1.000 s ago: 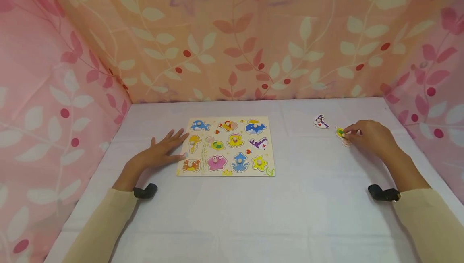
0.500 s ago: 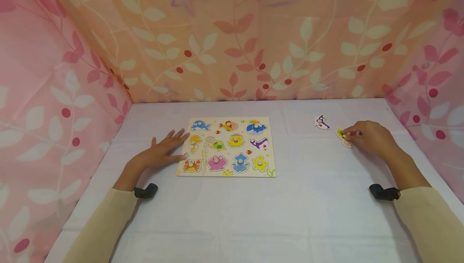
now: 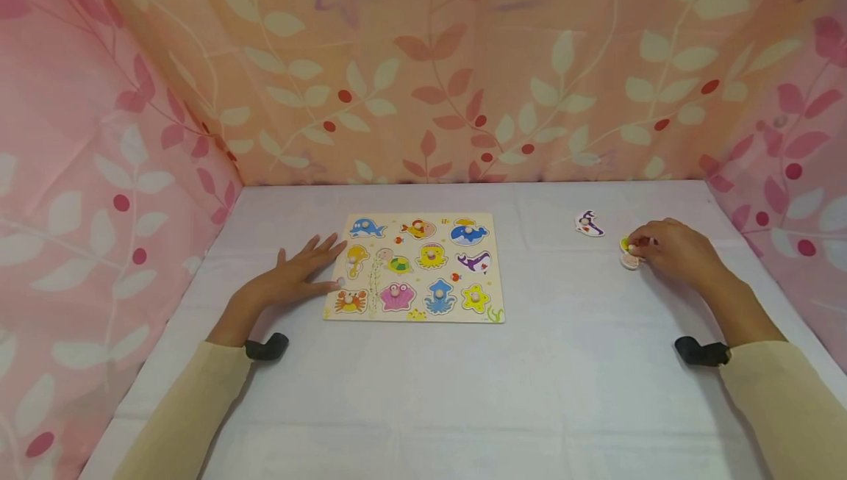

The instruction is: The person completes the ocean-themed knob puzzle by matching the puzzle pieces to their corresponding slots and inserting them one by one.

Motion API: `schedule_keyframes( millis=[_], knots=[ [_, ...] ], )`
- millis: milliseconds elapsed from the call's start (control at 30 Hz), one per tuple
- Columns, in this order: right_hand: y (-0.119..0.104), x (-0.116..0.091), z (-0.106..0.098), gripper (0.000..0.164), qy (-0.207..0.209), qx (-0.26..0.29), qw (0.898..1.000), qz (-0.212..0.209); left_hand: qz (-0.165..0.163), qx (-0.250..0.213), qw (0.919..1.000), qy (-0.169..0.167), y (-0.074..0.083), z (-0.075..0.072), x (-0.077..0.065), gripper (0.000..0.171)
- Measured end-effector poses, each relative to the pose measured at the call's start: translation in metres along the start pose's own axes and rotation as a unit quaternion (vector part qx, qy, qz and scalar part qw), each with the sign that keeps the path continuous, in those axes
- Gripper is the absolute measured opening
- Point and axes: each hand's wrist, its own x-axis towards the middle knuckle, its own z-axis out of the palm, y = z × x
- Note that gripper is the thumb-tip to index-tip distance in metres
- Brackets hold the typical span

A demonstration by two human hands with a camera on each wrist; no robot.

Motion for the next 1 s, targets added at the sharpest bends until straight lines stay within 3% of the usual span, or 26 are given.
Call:
schedule_keyframes(
  millis=[167, 367, 600, 833, 1000],
  knots=[
    [-0.001, -0.002, 0.0, 0.023, 0.009, -0.011, 1.0, -0.006, -0.003, 0.003, 1.0, -0.003, 0.0, 0.0, 0.001, 0.088],
    [-0.004, -0.005, 0.003, 0.016, 0.08, -0.033, 0.995, -0.05, -0.004, 0.006, 1.0, -0.001, 0.0, 0.001, 0.001, 0.089],
    [-0.023, -0.009, 0.006, 0.014, 0.143, -0.013, 0.987, -0.078, -0.004, 0.009, 1.0, -0.002, 0.002, -0.001, 0.0, 0.088],
    [-0.056, -0.01, 0.009, 0.013, 0.165, 0.002, 0.98, -0.107, -0.002, 0.007, 1.0, 0.0, 0.0, 0.0, 0.001, 0.088],
    [-0.081, -0.012, 0.013, 0.014, 0.151, 0.013, 0.982, -0.113, -0.003, 0.003, 1.0, -0.001, -0.001, 0.0, 0.001, 0.088]
  ],
)
